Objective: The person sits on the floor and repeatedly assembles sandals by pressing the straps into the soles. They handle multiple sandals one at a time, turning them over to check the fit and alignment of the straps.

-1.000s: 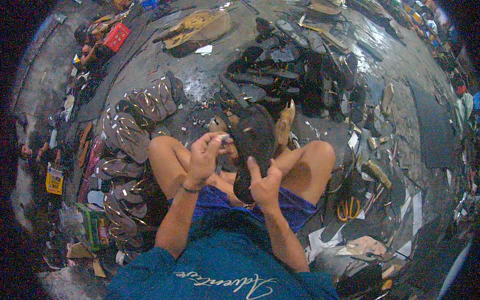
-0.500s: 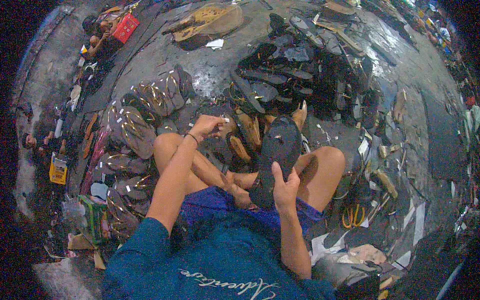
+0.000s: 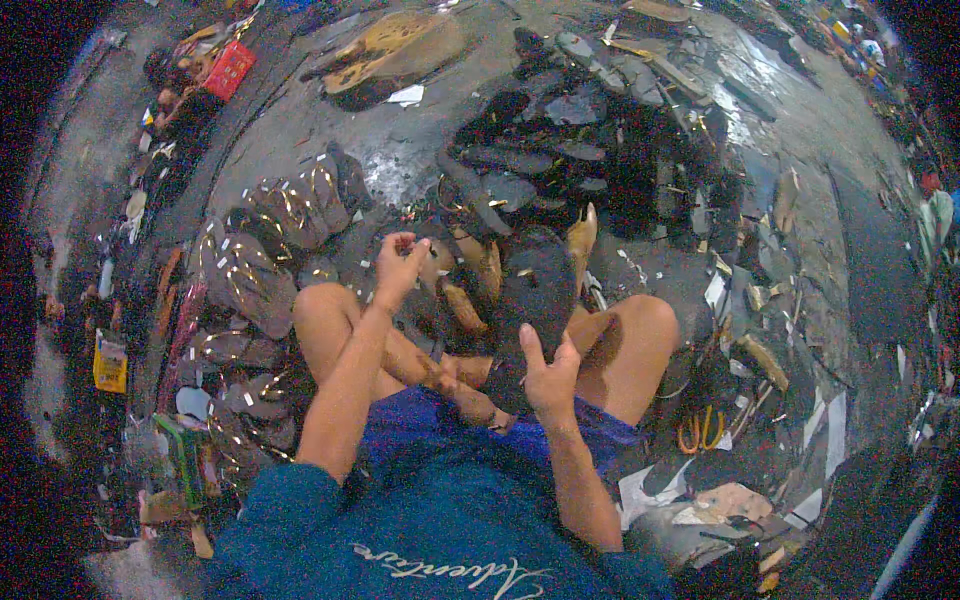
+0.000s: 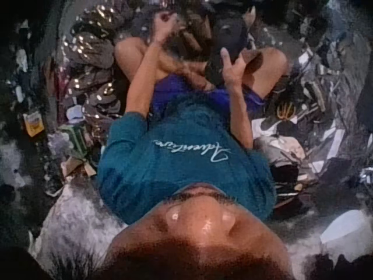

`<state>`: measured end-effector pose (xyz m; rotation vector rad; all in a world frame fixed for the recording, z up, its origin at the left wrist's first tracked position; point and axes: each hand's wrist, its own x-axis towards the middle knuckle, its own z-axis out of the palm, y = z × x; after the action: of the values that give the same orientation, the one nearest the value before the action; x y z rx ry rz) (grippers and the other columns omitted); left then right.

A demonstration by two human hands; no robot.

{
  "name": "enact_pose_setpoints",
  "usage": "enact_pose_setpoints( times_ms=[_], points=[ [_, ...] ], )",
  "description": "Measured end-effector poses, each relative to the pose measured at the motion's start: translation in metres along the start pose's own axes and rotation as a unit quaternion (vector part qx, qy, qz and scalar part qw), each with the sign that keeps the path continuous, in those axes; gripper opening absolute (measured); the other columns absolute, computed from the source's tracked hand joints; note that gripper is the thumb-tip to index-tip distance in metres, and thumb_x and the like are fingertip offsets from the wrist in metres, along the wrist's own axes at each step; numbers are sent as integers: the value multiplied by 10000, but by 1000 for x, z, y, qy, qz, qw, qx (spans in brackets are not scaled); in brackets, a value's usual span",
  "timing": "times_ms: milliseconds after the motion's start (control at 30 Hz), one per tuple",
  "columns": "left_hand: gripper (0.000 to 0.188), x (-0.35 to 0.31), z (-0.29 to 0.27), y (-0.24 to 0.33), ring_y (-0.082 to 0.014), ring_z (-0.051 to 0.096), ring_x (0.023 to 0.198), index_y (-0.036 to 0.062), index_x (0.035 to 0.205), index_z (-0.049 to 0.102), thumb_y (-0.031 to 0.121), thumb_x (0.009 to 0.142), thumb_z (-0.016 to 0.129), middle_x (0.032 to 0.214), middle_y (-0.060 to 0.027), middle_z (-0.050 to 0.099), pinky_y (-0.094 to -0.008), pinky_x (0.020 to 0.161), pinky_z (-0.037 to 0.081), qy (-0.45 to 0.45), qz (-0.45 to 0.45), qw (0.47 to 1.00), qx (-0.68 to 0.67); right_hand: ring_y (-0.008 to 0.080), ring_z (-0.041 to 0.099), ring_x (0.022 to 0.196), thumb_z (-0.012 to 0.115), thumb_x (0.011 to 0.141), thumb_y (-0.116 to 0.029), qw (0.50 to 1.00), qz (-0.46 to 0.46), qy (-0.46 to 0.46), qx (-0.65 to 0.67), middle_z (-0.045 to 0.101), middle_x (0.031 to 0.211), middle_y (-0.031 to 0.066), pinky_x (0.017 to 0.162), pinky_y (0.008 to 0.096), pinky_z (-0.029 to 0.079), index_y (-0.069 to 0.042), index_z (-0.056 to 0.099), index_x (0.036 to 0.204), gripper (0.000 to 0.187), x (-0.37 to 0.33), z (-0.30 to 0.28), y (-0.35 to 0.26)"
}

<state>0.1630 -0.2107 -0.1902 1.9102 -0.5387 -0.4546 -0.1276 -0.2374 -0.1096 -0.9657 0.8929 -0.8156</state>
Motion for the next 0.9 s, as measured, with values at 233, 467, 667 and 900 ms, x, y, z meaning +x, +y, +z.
enact_pose_setpoints(
  times_ms=[233, 467, 667, 900],
  points=[
    [560, -151, 9, 150, -199, 609, 975, -1, 1298, 490, 165, 816, 722, 1122, -138, 618, -316, 863, 496, -70, 115, 985, -110, 296, 558, 1047, 670, 831, -162, 940, -147, -86, -295, 582, 1100, 171, 888, 386, 456, -17, 564, 1123, 343, -35, 39, -22],
    [521, -193, -104, 162, -174, 644, 1018, 20, 1226, 588, -24, 726, 729, 1074, -102, 678, -298, 897, 498, -379, 60, 922, -55, 264, 610, 999, 728, 776, -80, 975, -164, -134, -62, 616, 1107, 157, 850, 372, 489, 0, 535, 1204, 477, -82, 15, -91],
    [461, -228, -125, 141, -279, 655, 1034, 40, 1151, 646, 23, 706, 762, 1108, -109, 686, -361, 929, 504, -391, 210, 896, 29, 309, 564, 1166, 726, 692, -16, 851, -178, -428, -249, 586, 1214, 110, 971, 398, 474, -65, 554, 1262, 597, -83, -8, -74],
    [398, -237, -123, 134, -270, 658, 1020, 36, 1088, 639, -6, 706, 737, 1079, -110, 683, -349, 893, 514, -395, 162, 904, -15, 332, 535, 1188, 662, 570, 39, 803, -198, -440, -350, 576, 1210, 128, 1004, 427, 446, -65, 580, 1185, 628, -87, -11, -78]
  ],
)
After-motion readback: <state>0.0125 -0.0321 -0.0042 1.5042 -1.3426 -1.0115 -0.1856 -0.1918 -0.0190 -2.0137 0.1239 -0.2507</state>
